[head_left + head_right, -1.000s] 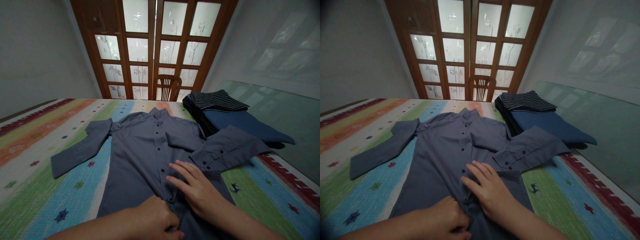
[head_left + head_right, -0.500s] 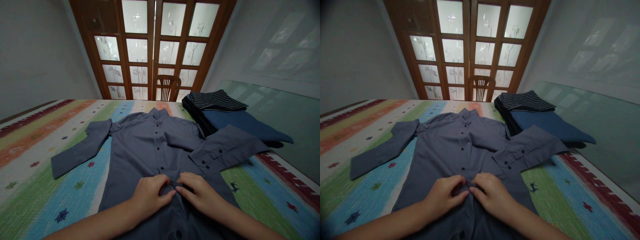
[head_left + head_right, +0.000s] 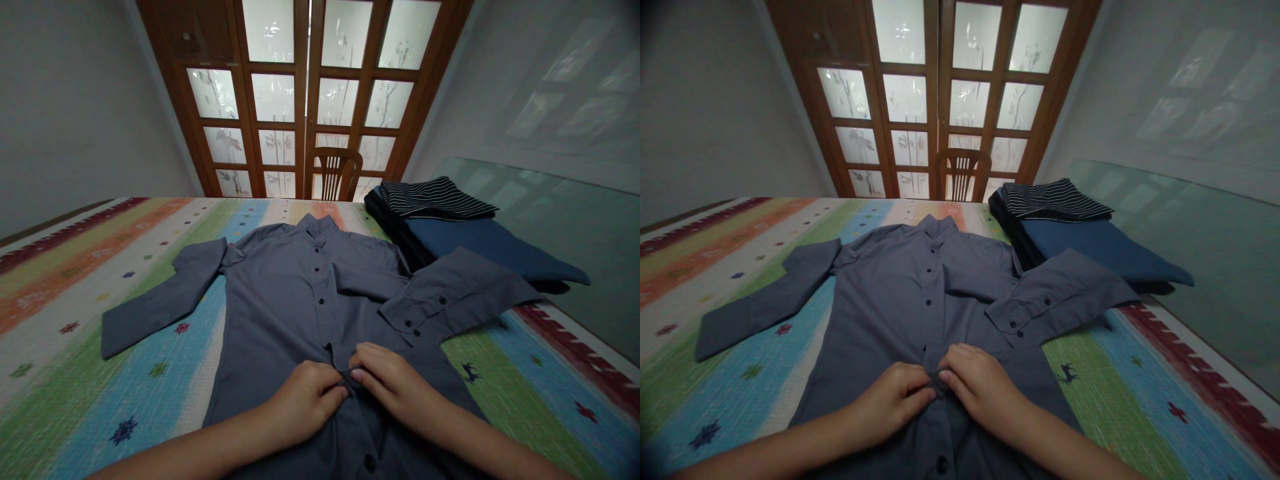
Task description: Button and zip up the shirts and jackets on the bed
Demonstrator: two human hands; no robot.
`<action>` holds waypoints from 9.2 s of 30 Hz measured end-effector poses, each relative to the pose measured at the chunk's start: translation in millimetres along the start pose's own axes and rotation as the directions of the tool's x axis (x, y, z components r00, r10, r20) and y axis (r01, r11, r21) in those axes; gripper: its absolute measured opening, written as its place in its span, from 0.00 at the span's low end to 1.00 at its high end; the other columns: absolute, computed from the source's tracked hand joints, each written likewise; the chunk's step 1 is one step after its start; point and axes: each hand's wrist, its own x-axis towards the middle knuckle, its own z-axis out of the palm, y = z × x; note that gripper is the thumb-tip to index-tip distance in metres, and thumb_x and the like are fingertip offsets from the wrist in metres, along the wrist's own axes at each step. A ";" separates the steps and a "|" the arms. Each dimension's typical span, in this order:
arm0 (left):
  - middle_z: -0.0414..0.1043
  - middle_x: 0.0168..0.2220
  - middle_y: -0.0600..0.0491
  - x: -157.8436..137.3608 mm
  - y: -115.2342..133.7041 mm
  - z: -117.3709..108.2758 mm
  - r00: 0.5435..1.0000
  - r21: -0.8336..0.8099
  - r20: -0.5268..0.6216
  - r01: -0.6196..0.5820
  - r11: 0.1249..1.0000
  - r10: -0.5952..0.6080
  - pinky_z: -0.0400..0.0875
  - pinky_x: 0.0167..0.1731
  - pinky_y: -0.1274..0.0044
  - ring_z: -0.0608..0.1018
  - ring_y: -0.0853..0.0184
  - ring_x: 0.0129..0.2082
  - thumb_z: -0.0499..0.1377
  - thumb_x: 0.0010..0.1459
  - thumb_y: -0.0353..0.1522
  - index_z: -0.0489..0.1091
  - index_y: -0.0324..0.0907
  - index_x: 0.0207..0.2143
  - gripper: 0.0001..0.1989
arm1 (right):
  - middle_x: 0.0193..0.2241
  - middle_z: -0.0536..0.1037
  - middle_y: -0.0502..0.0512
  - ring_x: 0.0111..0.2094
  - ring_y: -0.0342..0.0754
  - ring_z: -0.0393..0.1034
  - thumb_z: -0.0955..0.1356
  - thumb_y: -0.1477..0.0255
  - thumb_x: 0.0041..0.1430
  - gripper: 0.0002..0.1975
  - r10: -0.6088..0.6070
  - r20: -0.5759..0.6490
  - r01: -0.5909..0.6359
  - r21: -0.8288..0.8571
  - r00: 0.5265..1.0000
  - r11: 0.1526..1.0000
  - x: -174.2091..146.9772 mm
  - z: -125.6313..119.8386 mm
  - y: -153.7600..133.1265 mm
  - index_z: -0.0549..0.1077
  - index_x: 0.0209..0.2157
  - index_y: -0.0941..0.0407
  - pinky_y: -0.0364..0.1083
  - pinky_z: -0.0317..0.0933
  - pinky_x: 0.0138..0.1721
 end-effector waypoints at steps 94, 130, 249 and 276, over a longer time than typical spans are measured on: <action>0.58 0.17 0.62 4.4 -8.0 0.1 0.993 0.212 -0.111 0.069 0.975 -0.047 0.52 0.18 0.82 0.64 0.73 0.17 0.50 0.49 0.30 0.58 0.42 0.30 0.04 | 0.26 0.70 0.51 0.29 0.44 0.62 0.55 0.71 0.58 0.11 0.136 0.059 -0.140 0.080 0.989 0.987 -2.3 -7.2 -12.0 0.66 0.29 0.56 0.42 0.54 0.31; 0.66 0.19 0.55 -0.4 -6.1 -2.9 0.995 0.410 -0.097 0.011 0.912 0.032 0.55 0.20 0.80 0.68 0.68 0.20 0.49 0.50 0.34 0.66 0.41 0.29 0.09 | 0.22 0.69 0.48 0.25 0.41 0.63 0.59 0.69 0.55 0.10 0.148 0.120 -0.172 0.224 0.982 0.959 2.5 -0.6 1.4 0.66 0.25 0.58 0.39 0.54 0.27; 0.72 0.34 0.48 18.6 -14.5 -21.4 0.994 0.572 -0.109 0.068 0.818 -0.006 0.66 0.27 0.74 0.75 0.59 0.32 0.46 0.56 0.35 0.54 0.43 0.47 0.16 | 0.23 0.70 0.54 0.25 0.46 0.61 0.55 0.76 0.57 0.11 -0.256 -0.255 0.137 -0.405 0.932 0.904 8.8 18.6 8.7 0.67 0.30 0.59 0.44 0.53 0.27; 0.52 0.17 0.60 24.6 -21.6 -29.3 0.999 0.077 -0.001 0.037 0.996 -0.037 0.48 0.19 0.82 0.59 0.75 0.20 0.47 0.52 0.39 0.57 0.39 0.16 0.16 | 0.23 0.74 0.51 0.23 0.43 0.66 0.53 0.68 0.60 0.15 -0.215 -0.304 0.084 -0.392 0.928 0.916 12.2 26.4 14.3 0.66 0.30 0.57 0.42 0.52 0.25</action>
